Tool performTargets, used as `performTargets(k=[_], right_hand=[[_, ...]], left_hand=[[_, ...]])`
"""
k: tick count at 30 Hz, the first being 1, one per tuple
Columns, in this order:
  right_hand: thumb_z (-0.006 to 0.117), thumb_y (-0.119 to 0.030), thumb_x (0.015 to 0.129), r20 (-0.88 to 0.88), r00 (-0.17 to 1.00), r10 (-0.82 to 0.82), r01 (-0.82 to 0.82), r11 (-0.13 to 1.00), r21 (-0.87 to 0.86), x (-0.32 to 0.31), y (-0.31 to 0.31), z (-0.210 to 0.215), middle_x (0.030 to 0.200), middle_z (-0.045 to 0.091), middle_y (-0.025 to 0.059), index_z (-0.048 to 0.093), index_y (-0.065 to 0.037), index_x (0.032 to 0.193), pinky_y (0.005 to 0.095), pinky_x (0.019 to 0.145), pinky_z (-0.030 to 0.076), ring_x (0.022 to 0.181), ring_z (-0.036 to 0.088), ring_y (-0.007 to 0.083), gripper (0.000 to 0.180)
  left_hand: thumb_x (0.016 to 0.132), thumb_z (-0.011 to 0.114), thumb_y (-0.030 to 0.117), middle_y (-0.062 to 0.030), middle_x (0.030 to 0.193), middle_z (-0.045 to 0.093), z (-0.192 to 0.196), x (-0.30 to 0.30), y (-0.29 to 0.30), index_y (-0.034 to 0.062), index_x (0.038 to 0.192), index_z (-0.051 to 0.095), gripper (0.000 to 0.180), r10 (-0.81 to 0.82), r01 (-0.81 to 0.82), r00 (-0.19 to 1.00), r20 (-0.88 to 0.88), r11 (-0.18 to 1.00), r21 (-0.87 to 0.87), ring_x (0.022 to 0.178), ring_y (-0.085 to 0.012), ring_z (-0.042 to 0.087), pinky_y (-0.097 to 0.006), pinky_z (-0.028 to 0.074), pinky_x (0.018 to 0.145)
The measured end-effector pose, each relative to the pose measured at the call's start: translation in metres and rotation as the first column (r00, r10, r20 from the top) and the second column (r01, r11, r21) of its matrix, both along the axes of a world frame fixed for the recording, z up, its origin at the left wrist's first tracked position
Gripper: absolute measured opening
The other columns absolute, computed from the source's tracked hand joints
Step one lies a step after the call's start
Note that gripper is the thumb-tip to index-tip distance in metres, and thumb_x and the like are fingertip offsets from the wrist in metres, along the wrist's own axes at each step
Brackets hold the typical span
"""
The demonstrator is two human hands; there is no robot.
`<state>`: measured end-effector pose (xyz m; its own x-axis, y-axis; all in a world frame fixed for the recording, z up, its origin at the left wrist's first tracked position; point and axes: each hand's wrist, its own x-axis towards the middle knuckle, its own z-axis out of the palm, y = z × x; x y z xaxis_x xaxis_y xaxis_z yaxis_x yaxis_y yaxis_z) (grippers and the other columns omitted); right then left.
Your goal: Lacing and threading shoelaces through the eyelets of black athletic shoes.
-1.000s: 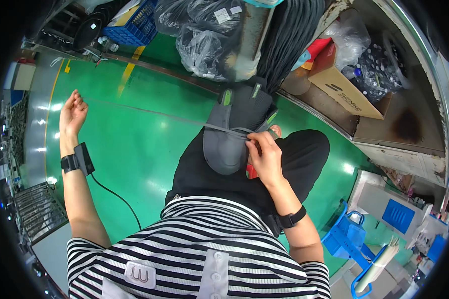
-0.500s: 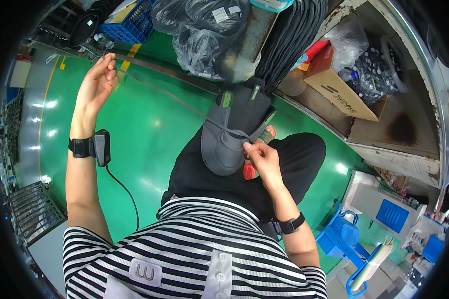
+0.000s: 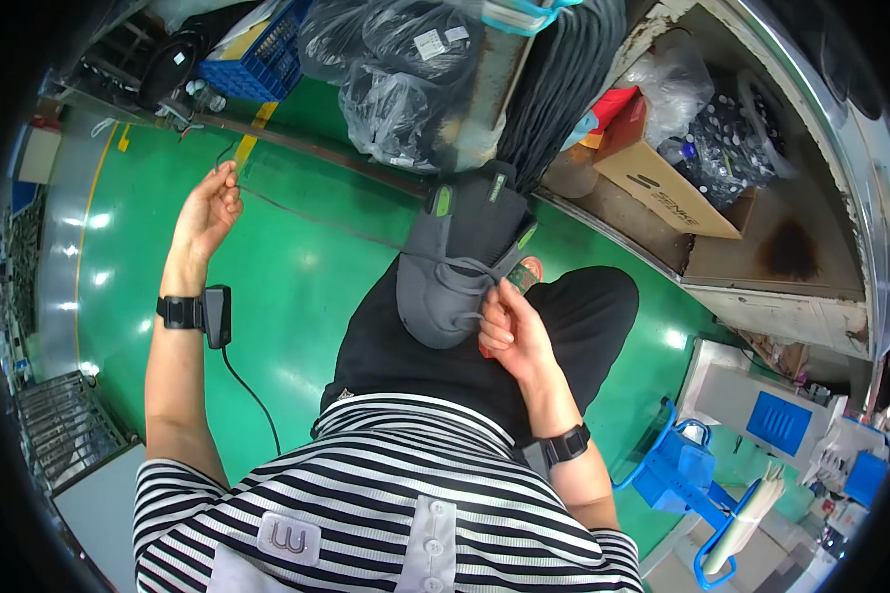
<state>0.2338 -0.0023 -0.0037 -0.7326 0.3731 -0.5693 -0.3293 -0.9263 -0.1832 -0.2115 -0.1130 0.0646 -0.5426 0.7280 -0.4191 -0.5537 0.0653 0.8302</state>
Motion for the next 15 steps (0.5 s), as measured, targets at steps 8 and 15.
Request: performTargets(k=[8,15], right_hand=[[0.068,-0.038,0.088,0.526,0.816,0.24,-0.47,0.805,0.361,-0.018,0.011,0.003,0.052,0.045,-0.0037,0.055,-0.006,0.068,0.021,0.037,0.02,0.038,0.031,0.0042,0.039],[0.064,-0.021,0.093,0.347,0.934,-0.086,-0.036,0.944,0.329,-0.009,0.003,-0.001,0.061,0.052,-0.0024,0.058,-0.005,0.08,0.0189,0.041,0.026,0.043,0.037,0.0029,0.022]], left_hand=[[0.096,0.055,0.013,0.0002,0.08,0.056,0.008,0.006,-0.001,0.0016,0.109,0.055,0.017,-0.028,0.028,0.997,-0.076,1.0,0.0,0.063,-0.007,0.047,-0.02,0.039,0.057],[0.096,0.056,0.015,0.0002,0.081,0.057,-0.002,0.011,-0.002,0.0023,0.108,0.056,0.017,-0.053,0.054,0.99,-0.133,0.998,0.01,0.065,-0.0071,0.05,-0.019,0.041,0.059]])
